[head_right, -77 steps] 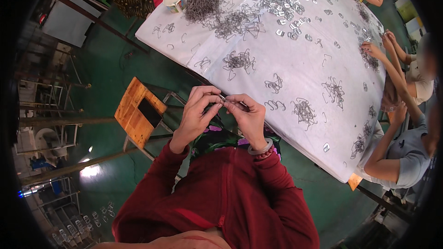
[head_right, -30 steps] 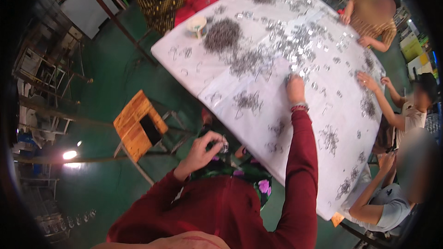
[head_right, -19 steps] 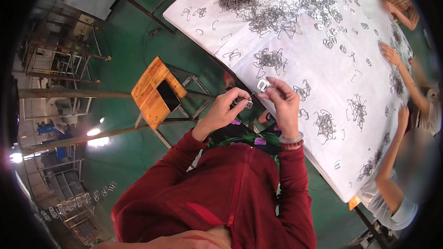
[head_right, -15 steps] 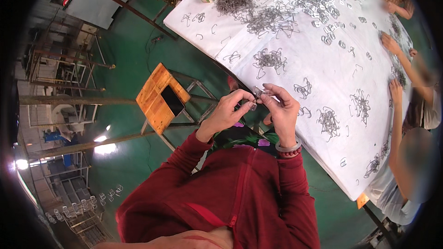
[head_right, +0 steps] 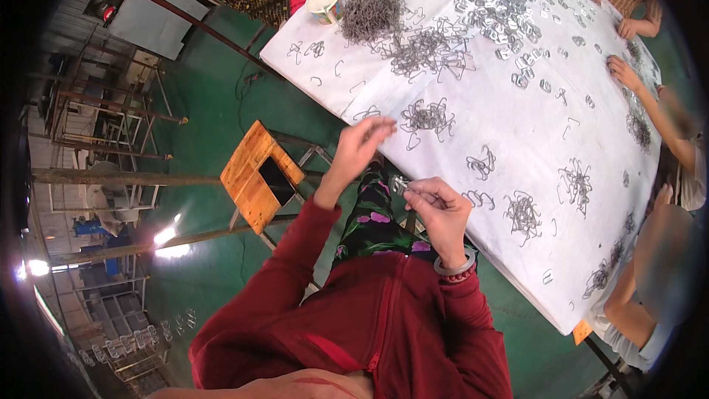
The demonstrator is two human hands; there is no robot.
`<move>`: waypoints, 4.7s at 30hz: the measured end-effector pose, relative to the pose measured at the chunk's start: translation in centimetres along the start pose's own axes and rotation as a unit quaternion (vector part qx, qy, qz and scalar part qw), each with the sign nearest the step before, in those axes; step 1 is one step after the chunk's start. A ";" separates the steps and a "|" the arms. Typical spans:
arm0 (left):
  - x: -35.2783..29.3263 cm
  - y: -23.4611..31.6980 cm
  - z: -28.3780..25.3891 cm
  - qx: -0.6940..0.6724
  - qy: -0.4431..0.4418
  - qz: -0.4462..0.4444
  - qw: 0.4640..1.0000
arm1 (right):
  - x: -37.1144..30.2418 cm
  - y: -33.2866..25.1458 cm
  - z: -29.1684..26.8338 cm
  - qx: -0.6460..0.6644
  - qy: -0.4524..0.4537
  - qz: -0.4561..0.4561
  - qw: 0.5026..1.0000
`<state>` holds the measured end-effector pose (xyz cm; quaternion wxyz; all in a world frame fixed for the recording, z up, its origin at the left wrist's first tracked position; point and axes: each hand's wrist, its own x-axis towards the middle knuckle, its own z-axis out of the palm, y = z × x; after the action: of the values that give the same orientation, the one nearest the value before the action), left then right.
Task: The person sits at a table and repeatedly picks up small metal clips and wire pieces, then fastens them together by hand. They place the assembled units on the table and continue the process with other pieces.
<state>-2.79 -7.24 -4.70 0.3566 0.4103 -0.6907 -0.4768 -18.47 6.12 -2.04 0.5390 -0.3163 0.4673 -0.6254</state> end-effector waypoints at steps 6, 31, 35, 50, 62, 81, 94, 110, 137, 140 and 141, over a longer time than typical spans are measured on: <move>11.4 -6.3 1.4 0.323 0.060 0.126 0.936 | -0.9 -0.7 1.4 -0.020 -0.048 0.035 0.998; 9.5 -8.1 -0.3 0.360 0.035 0.116 0.925 | -3.9 -0.9 1.4 -0.016 -0.045 0.022 0.999; 8.8 -5.4 -1.1 0.331 0.035 0.085 0.939 | -4.1 -0.8 1.1 -0.024 -0.057 0.059 0.996; 13.2 -4.7 -1.0 0.351 -0.046 0.054 0.934 | -3.5 -0.6 2.5 -0.023 -0.044 0.057 0.997; 6.9 -2.8 -1.5 0.153 -0.005 0.050 0.987 | -3.5 0.6 1.1 -0.013 -0.016 0.050 0.999; -7.9 5.7 1.5 0.026 0.009 0.104 0.994 | -0.9 0.8 1.1 -0.053 -0.028 -0.074 0.995; -10.0 3.9 1.4 -0.014 -0.009 0.023 1.000 | 24.0 -0.5 -17.7 -0.722 0.152 -0.235 0.633; -9.8 4.0 1.4 0.017 0.004 0.087 0.996 | 8.4 -0.7 -7.2 -0.095 -0.003 -0.007 0.995; 2.8 -2.8 -1.5 0.193 0.113 0.109 0.969 | -0.2 0.7 0.3 0.021 -0.095 0.063 0.993; 9.2 -5.2 -1.1 0.327 0.101 0.164 0.925 | -0.7 0.6 0.4 0.031 -0.116 0.053 0.991; 10.7 -5.8 -1.0 0.367 0.084 0.165 0.911 | -0.8 0.4 0.3 0.024 -0.118 0.055 0.991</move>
<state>-4.99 -18.54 -8.79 0.3113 0.4309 -0.8425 -0.0872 -17.84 6.83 -2.24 0.6316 -0.3489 0.4017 -0.5640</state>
